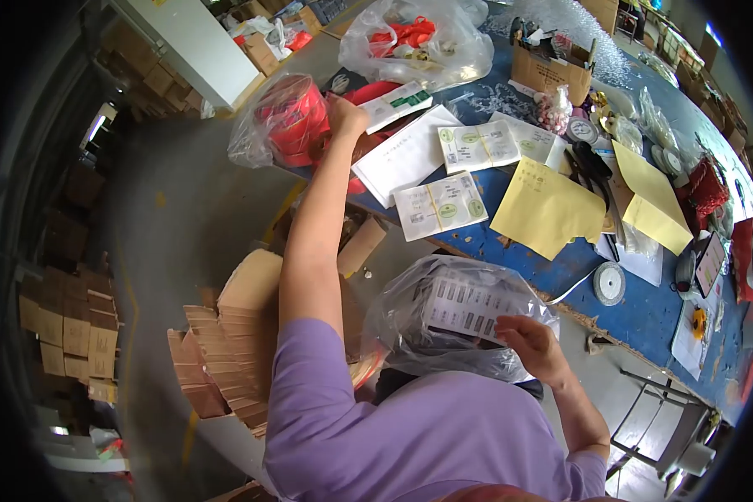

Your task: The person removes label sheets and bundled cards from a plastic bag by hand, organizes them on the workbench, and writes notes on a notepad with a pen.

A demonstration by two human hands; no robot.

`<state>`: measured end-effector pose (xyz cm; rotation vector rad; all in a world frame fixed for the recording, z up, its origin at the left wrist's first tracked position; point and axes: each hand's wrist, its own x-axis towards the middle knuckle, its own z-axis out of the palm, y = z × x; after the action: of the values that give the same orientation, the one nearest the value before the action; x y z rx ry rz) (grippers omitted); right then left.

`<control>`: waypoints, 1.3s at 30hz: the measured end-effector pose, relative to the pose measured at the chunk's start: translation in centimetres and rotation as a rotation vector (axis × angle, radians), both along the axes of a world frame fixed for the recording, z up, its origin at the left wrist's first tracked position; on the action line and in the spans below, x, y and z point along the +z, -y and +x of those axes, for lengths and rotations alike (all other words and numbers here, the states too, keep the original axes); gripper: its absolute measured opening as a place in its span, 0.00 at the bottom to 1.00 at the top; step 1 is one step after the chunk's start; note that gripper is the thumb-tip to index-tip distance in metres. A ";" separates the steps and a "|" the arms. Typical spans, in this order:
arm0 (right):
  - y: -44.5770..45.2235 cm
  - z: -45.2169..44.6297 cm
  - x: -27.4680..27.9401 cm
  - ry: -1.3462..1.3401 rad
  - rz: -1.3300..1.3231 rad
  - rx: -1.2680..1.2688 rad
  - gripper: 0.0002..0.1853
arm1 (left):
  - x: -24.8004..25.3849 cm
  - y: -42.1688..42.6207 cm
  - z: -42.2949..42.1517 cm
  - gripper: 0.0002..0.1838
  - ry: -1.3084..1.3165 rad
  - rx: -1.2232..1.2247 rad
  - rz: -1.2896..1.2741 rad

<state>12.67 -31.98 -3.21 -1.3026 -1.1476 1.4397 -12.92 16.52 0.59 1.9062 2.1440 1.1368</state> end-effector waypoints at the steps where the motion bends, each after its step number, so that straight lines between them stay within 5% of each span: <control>1: -0.4 -0.5 0.7 0.041 0.020 0.037 0.13 | 0.8 1.6 -0.1 0.36 -0.011 -0.033 0.056; 6: -1.8 -1.7 -0.9 0.397 0.258 0.280 0.14 | 2.8 11.9 -0.7 0.29 0.391 -0.499 0.194; 10: -2.7 -1.2 -2.7 0.768 0.303 0.401 0.10 | 5.3 27.2 0.4 0.16 0.628 -0.909 -0.255; 12: -3.2 -1.1 -3.0 1.006 0.037 0.624 0.10 | 4.3 32.5 0.5 0.13 0.644 -1.092 -0.523; 16: -4.4 -1.3 -4.4 1.076 -0.078 0.729 0.14 | -0.1 37.7 0.8 0.16 -0.003 -1.335 -0.602; 17: -4.9 -1.5 -5.5 1.068 -0.007 0.559 0.13 | -1.7 38.5 0.8 0.17 -0.167 -1.377 -0.598; 19: -6.1 -2.0 -7.6 1.036 0.140 0.223 0.13 | -4.9 39.8 0.4 0.17 -0.296 -1.403 -0.662; 24: -9.3 -2.4 -8.1 1.137 -0.050 0.438 0.15 | -5.8 41.1 0.6 0.11 -0.573 -1.407 -0.851; 29: -11.1 -2.4 -10.2 1.273 -0.097 0.648 0.18 | -6.5 40.8 -0.3 0.14 -0.528 -1.344 -0.591; 32: -11.0 -2.3 -9.1 1.008 -0.102 0.510 0.23 | -6.3 40.5 -0.4 0.14 -0.536 -1.312 -0.626; 39: -9.1 -2.7 -7.8 0.965 -0.048 0.491 0.25 | -5.4 39.8 -0.5 0.12 -0.520 -1.246 -0.687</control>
<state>9.98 -22.90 -11.03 -1.9177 -2.1848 1.1399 -13.47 -23.28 -4.80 2.4938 0.7516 -0.2988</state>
